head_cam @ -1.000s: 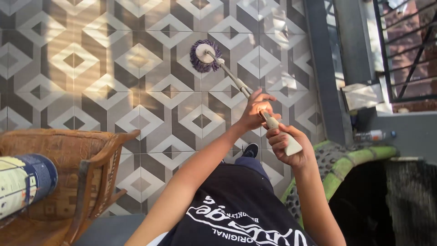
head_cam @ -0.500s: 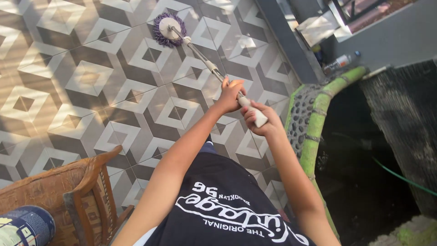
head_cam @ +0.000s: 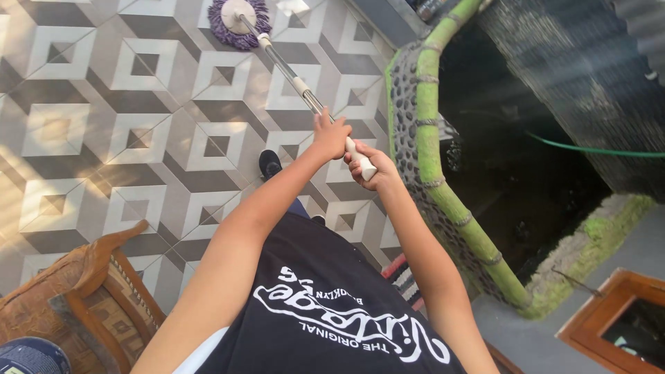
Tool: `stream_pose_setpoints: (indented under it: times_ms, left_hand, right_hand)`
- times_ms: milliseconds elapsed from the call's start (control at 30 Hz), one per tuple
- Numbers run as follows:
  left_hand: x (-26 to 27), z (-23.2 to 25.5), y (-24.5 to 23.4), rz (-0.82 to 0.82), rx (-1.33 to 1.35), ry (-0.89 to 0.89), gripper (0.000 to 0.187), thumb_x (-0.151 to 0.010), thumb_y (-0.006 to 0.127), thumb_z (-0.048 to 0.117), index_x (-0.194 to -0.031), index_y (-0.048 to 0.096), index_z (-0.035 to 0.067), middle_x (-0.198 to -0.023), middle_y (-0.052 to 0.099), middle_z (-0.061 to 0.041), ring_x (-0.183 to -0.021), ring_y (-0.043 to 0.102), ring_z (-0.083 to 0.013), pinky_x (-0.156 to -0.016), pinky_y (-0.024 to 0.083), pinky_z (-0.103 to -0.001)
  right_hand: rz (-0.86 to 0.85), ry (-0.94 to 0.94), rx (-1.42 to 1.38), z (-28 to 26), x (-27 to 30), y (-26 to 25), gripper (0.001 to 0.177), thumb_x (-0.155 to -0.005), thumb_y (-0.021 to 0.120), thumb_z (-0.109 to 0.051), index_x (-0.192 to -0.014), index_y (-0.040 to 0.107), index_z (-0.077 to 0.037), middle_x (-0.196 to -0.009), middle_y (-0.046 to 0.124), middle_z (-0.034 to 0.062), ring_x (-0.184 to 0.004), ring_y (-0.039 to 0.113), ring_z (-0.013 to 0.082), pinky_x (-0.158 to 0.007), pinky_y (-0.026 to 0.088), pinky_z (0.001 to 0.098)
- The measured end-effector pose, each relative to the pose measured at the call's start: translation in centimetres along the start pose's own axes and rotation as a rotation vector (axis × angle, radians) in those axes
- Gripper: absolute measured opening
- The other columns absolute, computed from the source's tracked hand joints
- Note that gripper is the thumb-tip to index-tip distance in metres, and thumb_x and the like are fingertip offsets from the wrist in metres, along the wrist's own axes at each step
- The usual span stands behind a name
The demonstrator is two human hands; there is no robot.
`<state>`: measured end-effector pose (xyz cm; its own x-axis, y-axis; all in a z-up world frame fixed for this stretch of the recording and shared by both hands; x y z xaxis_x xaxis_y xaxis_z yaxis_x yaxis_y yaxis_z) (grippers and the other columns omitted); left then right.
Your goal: Mopping a tiled floor on an outdoor balcony.
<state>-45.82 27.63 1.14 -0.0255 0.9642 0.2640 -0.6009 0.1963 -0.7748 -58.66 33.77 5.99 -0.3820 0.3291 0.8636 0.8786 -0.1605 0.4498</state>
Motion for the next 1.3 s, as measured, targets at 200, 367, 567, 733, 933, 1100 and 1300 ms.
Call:
stream_pose_setpoints:
  times_ms: [200, 367, 567, 733, 933, 1100, 1300]
  left_hand:
    - [4.4, 13.3, -0.2, -0.215, 0.229, 0.428, 0.032, -0.076, 0.074, 0.025, -0.108, 0.071, 0.026, -0.127, 0.066, 0.003, -0.142, 0.032, -0.0420, -0.109, 0.014, -0.075]
    - [2.3, 11.3, -5.7, 0.281, 0.500, 0.904, 0.019, -0.077, 0.075, 0.018, -0.095, 0.069, 0.014, -0.103, 0.069, -0.005, -0.114, 0.065, -0.0304, -0.098, 0.047, -0.051]
    - [-5.5, -1.7, -4.5, 0.424, 0.111, 0.478, 0.015, -0.081, 0.077, 0.020, -0.093, 0.069, 0.015, -0.108, 0.070, -0.005, -0.114, 0.059, -0.0403, -0.089, 0.045, -0.050]
    - [-11.3, -1.4, -4.5, 0.251, -0.291, 0.325, 0.035, -0.059, 0.081, 0.025, -0.093, 0.074, 0.018, -0.116, 0.070, -0.009, -0.123, 0.051, -0.0496, -0.094, 0.041, -0.058]
    - [-12.6, 7.1, -10.1, 0.080, 0.018, 0.753, 0.022, -0.058, 0.080, 0.030, -0.065, 0.065, 0.016, -0.070, 0.066, -0.005, -0.080, 0.067, -0.0326, -0.073, 0.050, -0.046]
    - [-15.2, 5.8, -8.3, 0.130, 0.117, 0.725, 0.024, -0.064, 0.079, 0.032, -0.063, 0.062, 0.015, -0.068, 0.064, -0.004, -0.079, 0.065, -0.0303, -0.075, 0.048, -0.045]
    - [-16.2, 4.6, -0.4, 0.422, -0.440, 0.270, 0.040, -0.057, 0.079, 0.035, -0.095, 0.072, 0.026, -0.113, 0.069, -0.003, -0.123, 0.054, -0.0434, -0.091, 0.041, -0.061]
  right_hand:
    - [-0.245, 0.083, -0.507, -1.4, 11.5, -3.6, 0.041, -0.103, 0.058, -0.017, -0.142, 0.048, -0.011, -0.100, 0.056, 0.0187, -0.068, 0.054, 0.0140, -0.051, 0.049, 0.0239]
    - [-0.344, 0.005, -0.351, -4.2, 11.0, 1.5, 0.047, -0.102, 0.058, -0.012, -0.148, 0.048, -0.018, -0.104, 0.053, 0.0181, -0.071, 0.053, 0.0144, -0.058, 0.052, 0.0237]
    - [-0.264, -0.002, -0.065, -4.7, -6.5, 5.5, 0.045, -0.099, 0.062, -0.017, -0.141, 0.050, -0.030, -0.095, 0.062, 0.0097, -0.063, 0.055, 0.0155, -0.052, 0.049, 0.0256]
    - [-0.137, -0.068, 0.010, -7.1, -11.9, 3.7, 0.040, -0.101, 0.060, -0.023, -0.139, 0.051, -0.030, -0.093, 0.064, 0.0094, -0.061, 0.055, 0.0160, -0.049, 0.048, 0.0262]
    - [-0.171, -0.084, -0.332, -13.1, 0.1, 7.6, 0.033, -0.101, 0.057, -0.015, -0.132, 0.054, -0.027, -0.104, 0.060, 0.0211, -0.068, 0.056, 0.0166, -0.054, 0.051, 0.0244]
    - [-0.293, -0.044, -0.282, -16.1, -3.2, 7.5, 0.031, -0.102, 0.057, -0.008, -0.129, 0.053, -0.022, -0.108, 0.058, 0.0214, -0.072, 0.056, 0.0165, -0.057, 0.051, 0.0252]
    - [-0.215, 0.047, 0.154, -14.6, -13.5, -1.4, 0.039, -0.101, 0.057, -0.017, -0.139, 0.054, -0.024, -0.088, 0.059, 0.0067, -0.058, 0.055, 0.0156, -0.045, 0.047, 0.0259]
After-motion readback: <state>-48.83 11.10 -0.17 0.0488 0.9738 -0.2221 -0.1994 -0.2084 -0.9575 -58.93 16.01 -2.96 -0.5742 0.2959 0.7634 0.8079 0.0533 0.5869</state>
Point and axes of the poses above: each hand's wrist, its own x-axis away from the middle knuckle, its own y-axis out of the palm, z = x × y, the point moved 8 cm from there along -x, towards the middle knuckle
